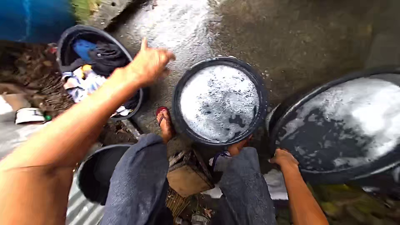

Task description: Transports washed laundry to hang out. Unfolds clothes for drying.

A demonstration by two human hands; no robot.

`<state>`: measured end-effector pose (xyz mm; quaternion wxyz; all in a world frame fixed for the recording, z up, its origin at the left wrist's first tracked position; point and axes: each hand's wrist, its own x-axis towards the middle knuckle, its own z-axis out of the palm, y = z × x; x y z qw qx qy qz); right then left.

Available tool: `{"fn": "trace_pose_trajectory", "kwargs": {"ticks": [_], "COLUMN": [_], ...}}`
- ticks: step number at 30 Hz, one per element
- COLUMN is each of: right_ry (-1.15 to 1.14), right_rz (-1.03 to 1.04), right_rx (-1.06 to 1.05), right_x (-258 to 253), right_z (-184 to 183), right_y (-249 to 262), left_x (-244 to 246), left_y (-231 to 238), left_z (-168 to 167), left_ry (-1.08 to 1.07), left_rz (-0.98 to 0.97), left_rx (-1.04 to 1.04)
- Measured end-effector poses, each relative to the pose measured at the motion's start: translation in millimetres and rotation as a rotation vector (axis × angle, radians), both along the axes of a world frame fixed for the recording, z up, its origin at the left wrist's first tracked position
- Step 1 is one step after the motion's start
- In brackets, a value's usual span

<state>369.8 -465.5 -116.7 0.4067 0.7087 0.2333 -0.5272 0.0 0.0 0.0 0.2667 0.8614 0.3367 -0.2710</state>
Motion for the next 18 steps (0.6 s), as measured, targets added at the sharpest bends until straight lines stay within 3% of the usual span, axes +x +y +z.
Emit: {"fn": "trace_pose_trajectory", "kwargs": {"ticks": [2, 4, 6, 8, 12, 18], "right_ry": [0.047, 0.088, 0.137, 0.220, 0.404, 0.472], "right_rz": [-0.048, -0.072, -0.078, -0.059, -0.064, -0.108], "right_rx": [0.116, 0.408, 0.693, 0.819, 0.715, 0.551], "right_x": [-15, -45, -82, -126, -217, -347], "right_z": [35, 72, 97, 110, 115, 132], "right_y": [66, 120, 155, 184, 222, 217], "left_x": [-81, -149, -206, -257, -333, -417], "left_y": [-27, -54, -77, -94, -109, -100], "left_z": [5, 18, 38, 54, 69, 66], "left_ry": [0.220, 0.347, 0.387, 0.414, 0.447, 0.360], "left_rz": [0.137, 0.283, 0.445, 0.583, 0.780, 0.895], "left_rx": [-0.082, -0.172, -0.215, -0.206, -0.248, -0.351]}}
